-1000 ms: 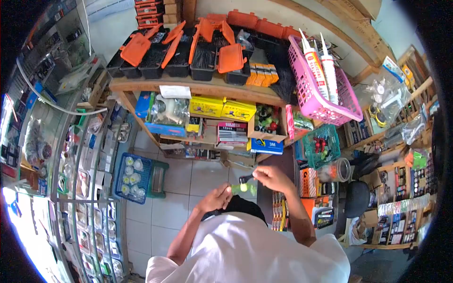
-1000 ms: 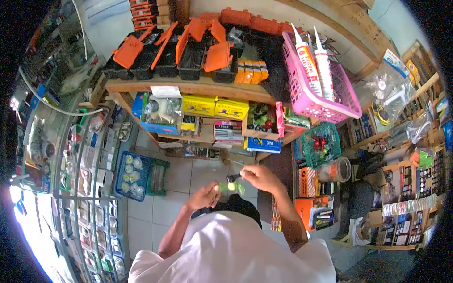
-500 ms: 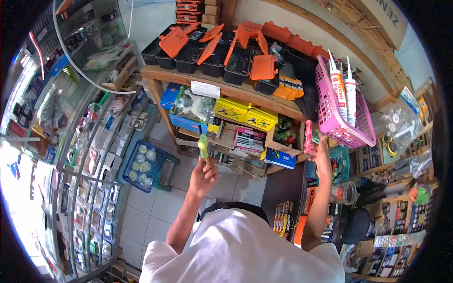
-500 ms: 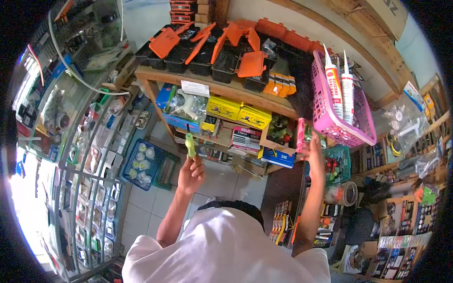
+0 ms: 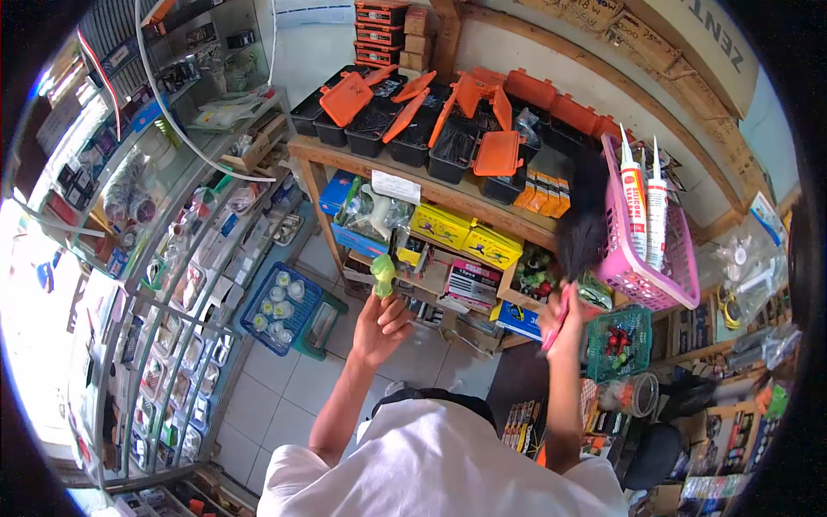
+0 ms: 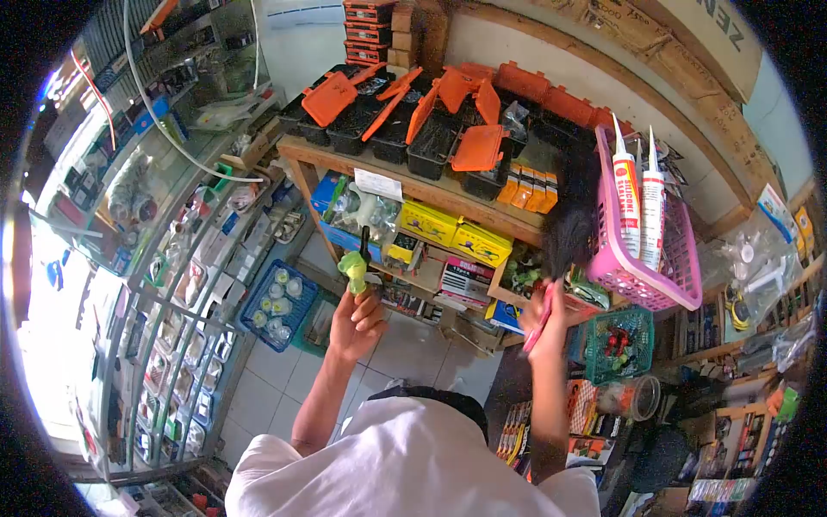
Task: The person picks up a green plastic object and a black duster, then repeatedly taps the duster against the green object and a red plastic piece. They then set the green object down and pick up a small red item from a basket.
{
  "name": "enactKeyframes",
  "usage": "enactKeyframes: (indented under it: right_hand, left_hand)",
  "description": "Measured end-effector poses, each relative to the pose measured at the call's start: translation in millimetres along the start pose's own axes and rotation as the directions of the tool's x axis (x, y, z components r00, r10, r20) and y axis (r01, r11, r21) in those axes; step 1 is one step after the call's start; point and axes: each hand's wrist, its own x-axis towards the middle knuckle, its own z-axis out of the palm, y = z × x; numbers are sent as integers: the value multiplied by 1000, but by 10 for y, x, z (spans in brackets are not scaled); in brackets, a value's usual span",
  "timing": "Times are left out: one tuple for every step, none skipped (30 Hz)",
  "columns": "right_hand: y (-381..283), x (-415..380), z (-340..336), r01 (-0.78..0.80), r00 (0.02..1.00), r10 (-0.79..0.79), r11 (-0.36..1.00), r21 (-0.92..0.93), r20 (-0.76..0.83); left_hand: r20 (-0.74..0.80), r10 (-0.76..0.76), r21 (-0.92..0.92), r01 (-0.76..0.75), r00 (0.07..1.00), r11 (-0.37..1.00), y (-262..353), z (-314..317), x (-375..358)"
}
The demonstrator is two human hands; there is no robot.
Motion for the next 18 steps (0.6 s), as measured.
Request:
enactKeyframes:
  right_hand:
    - [153, -180, -7, 17, 1000, -17, 1000, 5, -14]
    - [293, -353, -42, 20, 999, -19, 1000, -13, 45]
    - [411, -512, -79, 22, 995, -19, 999, -29, 99]
    - [492, -639, -78, 45, 989, -29, 993, -108, 146]
    - [529, -737, -113, 75, 980, -39, 980, -183, 193]
    - [564, -772, -223, 105, 961, -29, 958, -267, 273]
    - [553, -785, -327, 107, 932, 33, 926, -361, 361]
    - [545, -796, -413, 94, 910, 102, 892, -441, 402]
    - [509, -786, -427, 92, 884, 170, 851, -517, 436]
    - [488, -777, -415, 96, 893, 150, 858, -505, 425]
    - [476, -766, -378, 127, 879, 173, 813, -568, 444]
    - [440, -760, -362, 157, 866, 200, 762, -628, 459]
    - [369, -763, -364, 155, 876, 184, 767, -622, 446]
    - [285, -752, -359, 51, 888, 243, 791, -609, 390]
    - [232, -756, -382, -56, 890, 307, 807, -588, 337]
    - [221, -771, -435, -60, 894, 303, 811, -582, 330]
    - [223, -765, -501, -84, 891, 335, 784, -615, 306]
    - [236, -751, -569, -107, 885, 368, 756, -646, 284]
  left_hand:
    - [-27, -3, 2, 3, 1000, 1000, 3, -2, -6]
    - [-55, -7, 4, 8, 998, 1000, 4, -1, 0]
    - [-64, -6, 8, 7, 998, 1000, -1, 8, 6]
    - [-42, -47, 46, 49, 998, 998, -17, 23, 13]
    - [-21, -92, 85, 93, 996, 992, -49, 26, 28]
    - [-32, -101, 88, 103, 994, 991, -101, 9, 50]
    - [-45, -173, 169, 178, 984, 969, -170, -14, 79]
    - [-60, -248, 249, 256, 967, 934, -242, -22, 114]
    - [-65, -270, 257, 278, 961, 926, -336, 19, 147]
    - [-130, -306, 500, 329, 943, 801, -461, 104, 158]
    - [-198, -324, 702, 364, 925, 613, -584, 202, 166]
    - [-321, -346, 617, 471, 882, 631, -700, 319, 178]
    - [-326, -365, 617, 489, 872, 616, -752, 295, 196]
    - [-279, -380, 673, 462, 882, 577, -788, 252, 232]
    - [-233, -395, 724, 430, 889, 539, -819, 240, 261]
    - [-210, -375, 705, 405, 903, 582, -841, 250, 273]
    - [-216, -380, 704, 413, 900, 578, -823, 250, 307]
    - [-176, -339, 640, 369, 924, 674, -765, 251, 357]
